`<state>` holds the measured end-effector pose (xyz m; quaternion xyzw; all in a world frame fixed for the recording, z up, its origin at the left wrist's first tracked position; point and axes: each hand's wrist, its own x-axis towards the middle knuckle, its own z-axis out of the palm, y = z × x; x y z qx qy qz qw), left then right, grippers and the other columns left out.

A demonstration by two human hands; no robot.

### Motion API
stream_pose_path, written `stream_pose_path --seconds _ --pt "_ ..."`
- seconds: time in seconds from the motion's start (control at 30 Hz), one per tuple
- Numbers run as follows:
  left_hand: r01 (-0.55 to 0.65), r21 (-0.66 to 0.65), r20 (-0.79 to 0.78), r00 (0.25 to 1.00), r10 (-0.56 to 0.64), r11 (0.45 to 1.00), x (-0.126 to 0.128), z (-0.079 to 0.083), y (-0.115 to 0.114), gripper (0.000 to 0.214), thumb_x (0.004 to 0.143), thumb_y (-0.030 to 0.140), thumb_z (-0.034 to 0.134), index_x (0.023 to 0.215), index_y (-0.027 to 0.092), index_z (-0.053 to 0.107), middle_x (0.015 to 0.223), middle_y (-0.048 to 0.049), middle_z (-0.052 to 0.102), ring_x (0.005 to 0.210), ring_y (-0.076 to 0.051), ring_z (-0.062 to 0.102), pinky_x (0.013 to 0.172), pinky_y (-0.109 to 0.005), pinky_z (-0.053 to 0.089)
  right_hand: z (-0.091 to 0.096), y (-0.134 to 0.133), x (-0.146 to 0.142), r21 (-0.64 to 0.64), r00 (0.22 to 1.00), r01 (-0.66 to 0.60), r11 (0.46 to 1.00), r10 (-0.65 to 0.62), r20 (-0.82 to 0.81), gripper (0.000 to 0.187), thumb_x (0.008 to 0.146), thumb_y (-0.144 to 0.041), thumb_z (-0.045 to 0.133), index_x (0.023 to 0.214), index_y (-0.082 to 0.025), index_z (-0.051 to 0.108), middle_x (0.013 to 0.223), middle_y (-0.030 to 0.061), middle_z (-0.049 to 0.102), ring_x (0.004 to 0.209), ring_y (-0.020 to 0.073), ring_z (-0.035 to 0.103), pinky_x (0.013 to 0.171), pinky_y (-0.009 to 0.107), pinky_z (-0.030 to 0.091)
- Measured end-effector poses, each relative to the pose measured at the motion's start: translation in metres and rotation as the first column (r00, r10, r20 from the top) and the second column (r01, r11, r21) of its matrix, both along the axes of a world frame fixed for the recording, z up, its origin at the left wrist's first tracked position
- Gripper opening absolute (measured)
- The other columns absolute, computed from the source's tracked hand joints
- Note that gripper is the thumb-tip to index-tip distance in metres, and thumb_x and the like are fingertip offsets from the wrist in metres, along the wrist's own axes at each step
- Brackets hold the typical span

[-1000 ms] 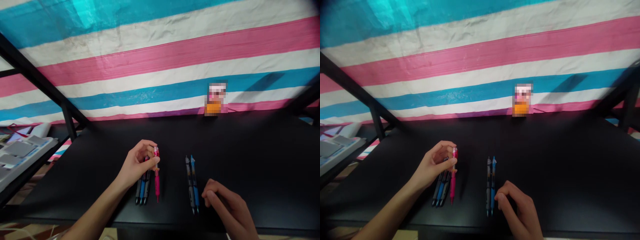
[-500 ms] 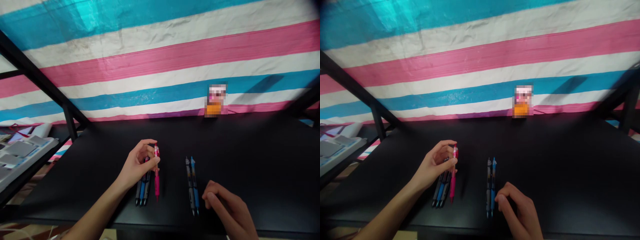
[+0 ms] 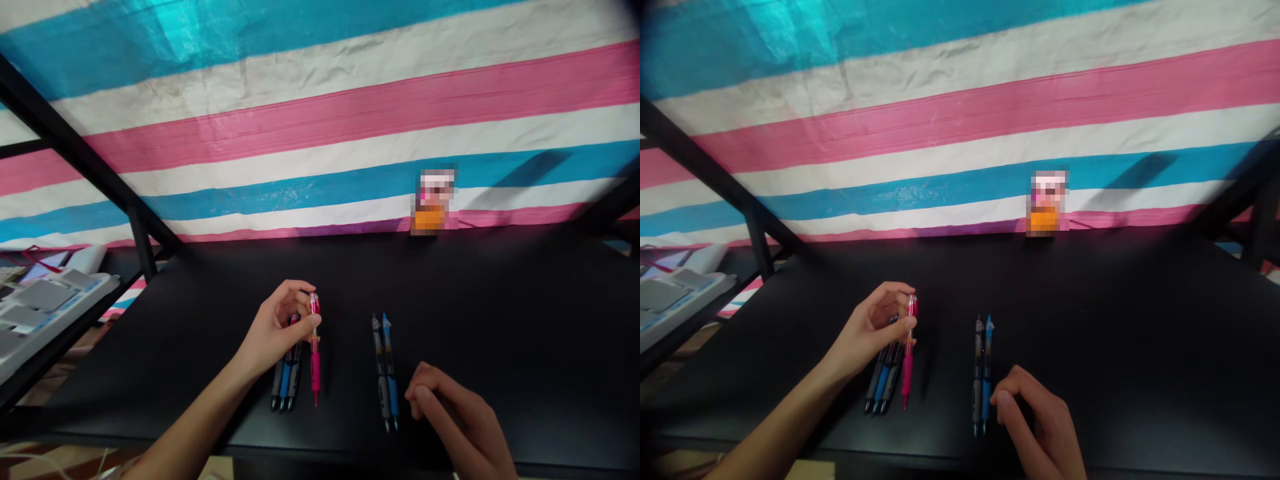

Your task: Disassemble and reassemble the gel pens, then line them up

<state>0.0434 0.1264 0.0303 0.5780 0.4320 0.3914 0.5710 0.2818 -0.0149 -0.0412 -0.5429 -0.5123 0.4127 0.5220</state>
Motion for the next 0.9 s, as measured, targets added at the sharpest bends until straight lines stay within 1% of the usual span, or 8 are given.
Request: stream_pose_path --seconds 0.2,0.3,0.37,0.47,0.53,0.57,0.7,0.9 --pt "0.003 0.058 -0.064 0.998 0.001 0.998 -0.003 -0.008 0.003 0.035 0.079 0.031 0.085 0.105 0.019 0.064 0.083 0.002 0.059 0.07 -0.013 0.057 0.063 -0.032 0.066 -0.004 -0.001 0.001 -0.016 1.0 -0.004 1.0 0.004 0.007 0.035 0.107 -0.04 0.052 0.078 -0.023 0.061 0.077 0.0011 0.05 0.072 0.0194 0.049 0.063 0.031 0.035" --pt "0.013 0.149 -0.203 0.979 0.018 0.989 -0.006 -0.013 0.006 0.033 0.082 0.03 0.079 0.11 0.02 0.064 0.083 0.0012 0.061 0.073 -0.015 0.06 0.067 -0.032 0.062 -0.002 -0.001 0.0 -0.012 1.0 -0.008 1.0 0.008 -0.003 0.037 0.108 -0.041 0.051 0.077 -0.023 0.06 0.077 0.0012 0.05 0.071 0.0192 0.048 0.063 0.031 0.035" --pt "0.029 0.25 -0.364 0.929 0.066 0.968 -0.008 -0.015 0.008 0.034 0.084 0.029 0.075 0.115 0.021 0.064 0.086 -0.0001 0.065 0.076 -0.017 0.062 0.07 -0.033 0.06 -0.001 -0.001 -0.001 -0.002 1.0 0.004 1.0 -0.004 -0.001 0.038 0.107 -0.041 0.052 0.075 -0.023 0.059 0.076 0.0012 0.051 0.07 0.0192 0.048 0.063 0.031 0.036" --pt "0.151 0.399 -0.607 0.783 0.138 0.904 -0.009 -0.016 0.011 0.034 0.085 0.028 0.071 0.117 0.023 0.063 0.093 -0.003 0.071 0.086 -0.023 0.065 0.081 -0.041 0.057 0.001 0.0 -0.001 0.001 1.0 0.016 1.0 -0.016 -0.001 0.038 0.107 -0.04 0.053 0.073 -0.023 0.058 0.075 0.0006 0.051 0.069 0.0186 0.048 0.064 0.031 0.036" --pt "0.254 0.427 -0.712 0.686 0.15 0.868 -0.01 -0.017 0.012 0.033 0.084 0.027 0.069 0.116 0.021 0.065 0.1 -0.0069 0.072 0.095 -0.028 0.064 0.088 -0.046 0.055 0.001 0.0 -0.001 0.004 1.0 0.013 1.0 -0.013 -0.004 0.036 0.107 -0.038 0.053 0.075 -0.023 0.06 0.075 0.0001 0.05 0.069 0.0184 0.048 0.065 0.031 0.036" --pt "0.287 0.424 -0.742 0.654 0.148 0.859 -0.01 -0.018 0.013 0.032 0.084 0.027 0.068 0.115 0.019 0.066 0.104 -0.0093 0.072 0.099 -0.03 0.064 0.089 -0.048 0.054 0.0 0.0 -0.001 0.006 1.0 0.009 1.0 -0.009 -0.006 0.035 0.107 -0.038 0.052 0.076 -0.024 0.061 0.074 0.0 0.05 0.069 0.0185 0.048 0.065 0.031 0.036" --pt "0.338 0.398 -0.785 0.607 0.126 0.852 -0.011 -0.022 0.013 0.034 0.082 0.023 0.066 0.114 0.015 0.068 0.116 -0.0148 0.071 0.105 -0.034 0.061 0.095 -0.054 0.05 -0.001 0.0 -0.001 0.015 1.0 0.005 1.0 -0.005 -0.007 0.034 0.108 -0.038 0.051 0.079 -0.024 0.063 0.073 -0.0003 0.051 0.07 0.0188 0.049 0.066 0.032 0.036" --pt "0.406 0.396 -0.83 0.542 0.132 0.824 -0.011 -0.022 0.012 0.044 0.087 0.021 0.063 0.13 0.015 0.065 0.127 -0.0156 0.068 0.113 -0.035 0.059 0.096 -0.053 0.049 0.0 0.0 -0.002 0.025 1.0 0.007 1.0 -0.008 0.004 0.035 0.109 -0.039 0.05 0.079 -0.024 0.063 0.073 -0.0006 0.051 0.07 0.0182 0.049 0.066 0.031 0.035"
